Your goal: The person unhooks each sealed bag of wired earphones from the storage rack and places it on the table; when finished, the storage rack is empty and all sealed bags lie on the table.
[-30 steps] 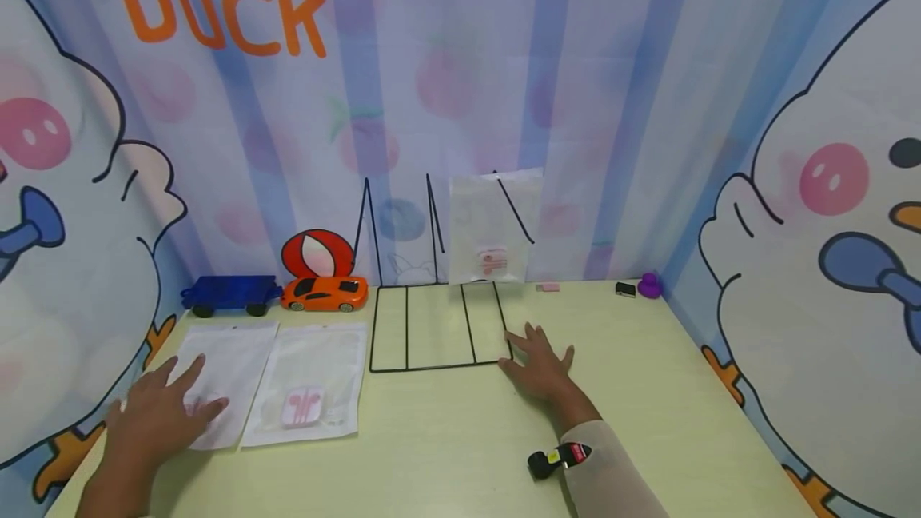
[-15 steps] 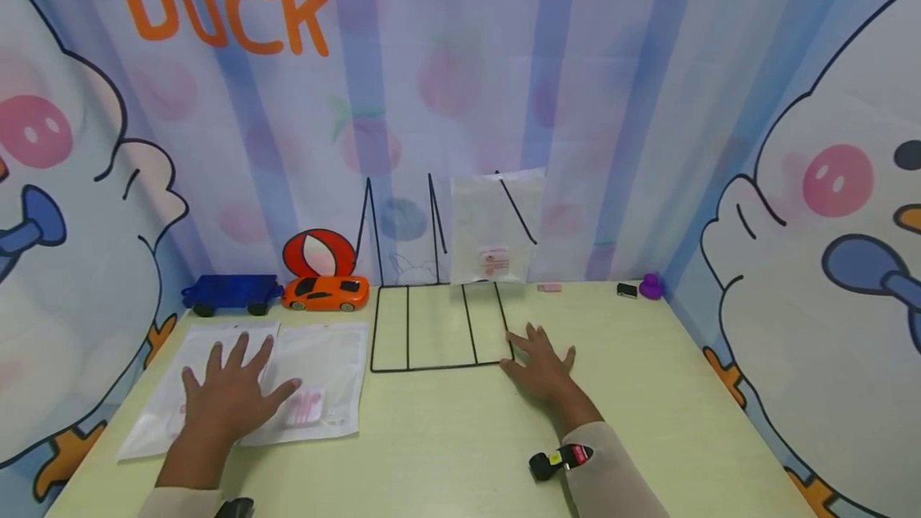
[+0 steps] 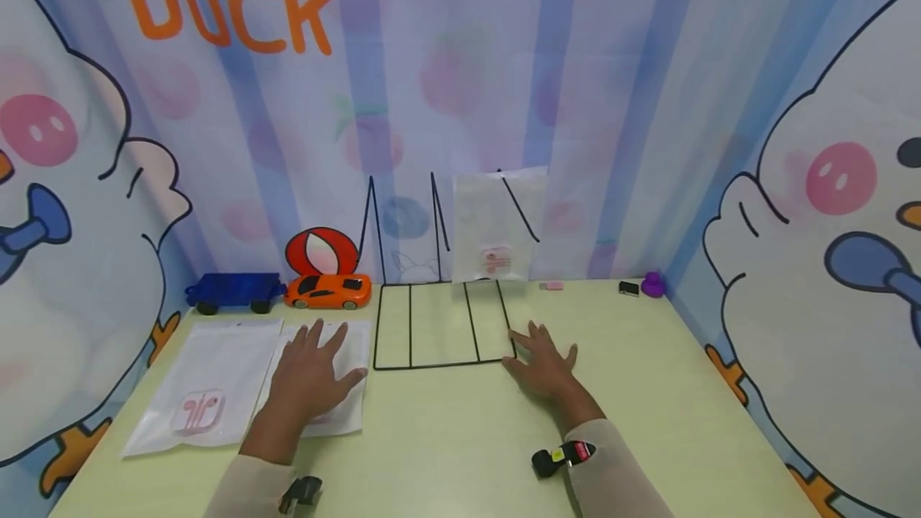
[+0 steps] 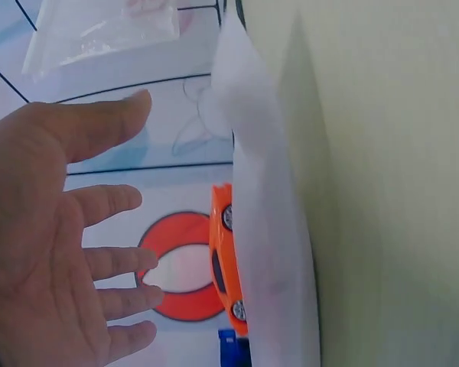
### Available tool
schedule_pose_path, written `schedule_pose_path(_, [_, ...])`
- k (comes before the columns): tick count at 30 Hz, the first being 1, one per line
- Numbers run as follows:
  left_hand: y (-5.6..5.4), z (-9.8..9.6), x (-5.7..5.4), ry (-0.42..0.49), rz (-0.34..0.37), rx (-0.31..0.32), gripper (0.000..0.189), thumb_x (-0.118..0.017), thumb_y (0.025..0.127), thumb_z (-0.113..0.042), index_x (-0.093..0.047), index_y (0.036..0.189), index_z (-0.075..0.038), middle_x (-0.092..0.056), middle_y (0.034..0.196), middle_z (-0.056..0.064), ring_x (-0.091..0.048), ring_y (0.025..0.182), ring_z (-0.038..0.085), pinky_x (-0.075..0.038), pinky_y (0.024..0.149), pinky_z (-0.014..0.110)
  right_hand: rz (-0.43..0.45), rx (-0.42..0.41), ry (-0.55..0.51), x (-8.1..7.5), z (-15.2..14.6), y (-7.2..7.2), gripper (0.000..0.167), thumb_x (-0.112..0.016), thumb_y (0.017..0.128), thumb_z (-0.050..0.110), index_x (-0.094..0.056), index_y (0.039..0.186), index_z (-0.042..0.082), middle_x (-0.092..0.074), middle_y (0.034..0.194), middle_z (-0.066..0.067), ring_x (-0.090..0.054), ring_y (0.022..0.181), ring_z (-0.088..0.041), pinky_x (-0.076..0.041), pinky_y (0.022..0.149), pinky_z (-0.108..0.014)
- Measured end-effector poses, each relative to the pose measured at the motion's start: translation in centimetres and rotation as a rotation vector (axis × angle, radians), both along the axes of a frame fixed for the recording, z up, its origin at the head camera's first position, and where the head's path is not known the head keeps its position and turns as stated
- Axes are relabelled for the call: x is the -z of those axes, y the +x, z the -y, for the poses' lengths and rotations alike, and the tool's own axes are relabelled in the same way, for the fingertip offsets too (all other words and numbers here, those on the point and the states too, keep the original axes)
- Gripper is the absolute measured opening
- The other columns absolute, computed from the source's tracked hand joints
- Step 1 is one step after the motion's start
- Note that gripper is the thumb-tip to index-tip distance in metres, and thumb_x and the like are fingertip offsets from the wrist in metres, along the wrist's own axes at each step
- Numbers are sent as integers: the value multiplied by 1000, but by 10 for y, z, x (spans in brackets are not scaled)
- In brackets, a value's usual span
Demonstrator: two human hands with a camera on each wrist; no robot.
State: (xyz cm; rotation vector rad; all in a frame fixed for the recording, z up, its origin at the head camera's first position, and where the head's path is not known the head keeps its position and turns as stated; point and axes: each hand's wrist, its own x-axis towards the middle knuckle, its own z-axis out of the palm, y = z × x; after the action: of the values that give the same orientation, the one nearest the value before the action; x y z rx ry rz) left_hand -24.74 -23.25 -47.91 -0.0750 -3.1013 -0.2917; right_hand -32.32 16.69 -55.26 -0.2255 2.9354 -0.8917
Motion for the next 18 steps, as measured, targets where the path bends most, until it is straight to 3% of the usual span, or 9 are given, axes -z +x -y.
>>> schedule_pose_path(9, [-17,-37,2,40,-32,29,86,-75,100,-50,-42,169,-11,-31,175,33,-29,161,58,-29,131,70,-13,-9,-10,-2,-1,-3,60,-63,108,44,-52,164,25,-24,182,-17,-12,172,-41,11,124,-85])
schedule_pose_path(18, [-26,-70,18,74,-9,41,83,-77,99,-48,-45,168,-14,-33,174,30,-31,161,56,-31,131,69,1,-13,-20,0,0,-1,60,-63,108,44,-51,165,25,-23,183,-16,-11,172,-41,12,124,-85])
